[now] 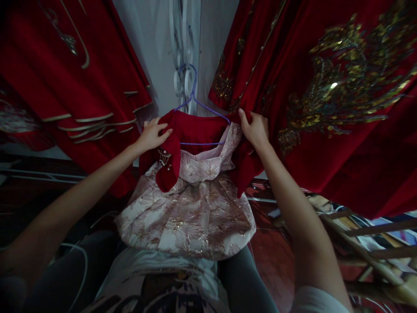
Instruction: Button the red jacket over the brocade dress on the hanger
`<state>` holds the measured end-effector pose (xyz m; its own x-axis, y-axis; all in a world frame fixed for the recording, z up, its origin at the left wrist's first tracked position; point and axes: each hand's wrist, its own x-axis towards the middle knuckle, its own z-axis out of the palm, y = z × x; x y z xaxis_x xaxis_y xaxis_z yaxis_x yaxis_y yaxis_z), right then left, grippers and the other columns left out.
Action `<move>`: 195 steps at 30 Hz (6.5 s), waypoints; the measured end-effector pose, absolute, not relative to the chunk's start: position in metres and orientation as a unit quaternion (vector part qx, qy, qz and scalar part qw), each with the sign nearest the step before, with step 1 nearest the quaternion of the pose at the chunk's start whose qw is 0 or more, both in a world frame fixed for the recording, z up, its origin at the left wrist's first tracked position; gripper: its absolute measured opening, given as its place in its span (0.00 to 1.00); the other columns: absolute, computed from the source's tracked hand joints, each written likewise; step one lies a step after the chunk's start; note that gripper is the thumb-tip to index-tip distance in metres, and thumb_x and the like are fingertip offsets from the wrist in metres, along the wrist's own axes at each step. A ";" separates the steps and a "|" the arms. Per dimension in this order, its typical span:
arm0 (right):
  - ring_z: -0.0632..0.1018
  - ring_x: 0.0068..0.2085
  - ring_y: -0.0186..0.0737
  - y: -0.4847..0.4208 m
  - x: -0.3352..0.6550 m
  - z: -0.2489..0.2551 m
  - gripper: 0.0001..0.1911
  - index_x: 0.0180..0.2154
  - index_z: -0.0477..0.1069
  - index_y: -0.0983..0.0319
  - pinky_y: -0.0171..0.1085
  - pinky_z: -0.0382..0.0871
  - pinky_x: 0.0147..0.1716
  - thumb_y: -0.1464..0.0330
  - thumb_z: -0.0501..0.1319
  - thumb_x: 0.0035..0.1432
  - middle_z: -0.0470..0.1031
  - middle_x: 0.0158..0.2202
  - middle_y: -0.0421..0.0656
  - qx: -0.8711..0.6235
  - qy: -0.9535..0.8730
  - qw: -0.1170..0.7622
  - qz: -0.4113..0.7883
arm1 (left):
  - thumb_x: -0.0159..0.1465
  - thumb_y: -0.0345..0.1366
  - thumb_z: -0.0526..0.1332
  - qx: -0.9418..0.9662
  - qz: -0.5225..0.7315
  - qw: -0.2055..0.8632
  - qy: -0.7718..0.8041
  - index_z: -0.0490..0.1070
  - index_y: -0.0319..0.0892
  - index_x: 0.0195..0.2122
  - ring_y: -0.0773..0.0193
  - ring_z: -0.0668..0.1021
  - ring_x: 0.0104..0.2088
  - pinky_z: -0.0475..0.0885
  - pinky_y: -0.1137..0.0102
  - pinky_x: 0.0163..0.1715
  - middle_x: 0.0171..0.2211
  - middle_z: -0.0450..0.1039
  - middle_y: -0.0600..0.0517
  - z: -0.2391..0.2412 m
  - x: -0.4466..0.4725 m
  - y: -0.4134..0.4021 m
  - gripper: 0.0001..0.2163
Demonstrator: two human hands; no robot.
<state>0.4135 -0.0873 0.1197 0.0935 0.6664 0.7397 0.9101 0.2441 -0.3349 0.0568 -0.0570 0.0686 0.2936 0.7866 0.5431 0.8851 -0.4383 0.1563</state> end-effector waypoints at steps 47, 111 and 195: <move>0.69 0.30 0.32 -0.109 0.274 0.014 0.16 0.36 0.56 0.56 0.32 0.65 0.33 0.55 0.59 0.56 0.64 0.30 0.36 -0.371 -0.611 0.633 0.298 | 0.55 0.38 0.65 -0.559 -0.613 -0.462 -0.316 0.61 0.45 0.41 0.67 0.77 0.36 0.73 0.69 0.39 0.35 0.73 0.53 0.014 0.145 -0.103 0.16; 0.81 0.37 0.40 -0.105 0.282 0.027 0.22 0.43 0.77 0.62 0.42 0.77 0.43 0.59 0.69 0.46 0.81 0.39 0.44 -0.378 -0.596 0.623 0.337 | 0.52 0.37 0.69 -0.588 -0.643 -0.367 -0.326 0.79 0.39 0.35 0.61 0.82 0.36 0.77 0.64 0.43 0.35 0.81 0.47 0.015 0.136 -0.096 0.10; 0.76 0.38 0.34 -0.118 0.220 -0.009 0.05 0.38 0.69 0.58 0.34 0.73 0.40 0.66 0.55 0.61 0.75 0.40 0.41 -0.439 -0.710 0.516 0.191 | 0.50 0.38 0.68 -0.476 -0.676 -0.352 -0.438 0.78 0.38 0.34 0.62 0.81 0.35 0.74 0.65 0.44 0.35 0.80 0.46 -0.045 0.090 -0.109 0.12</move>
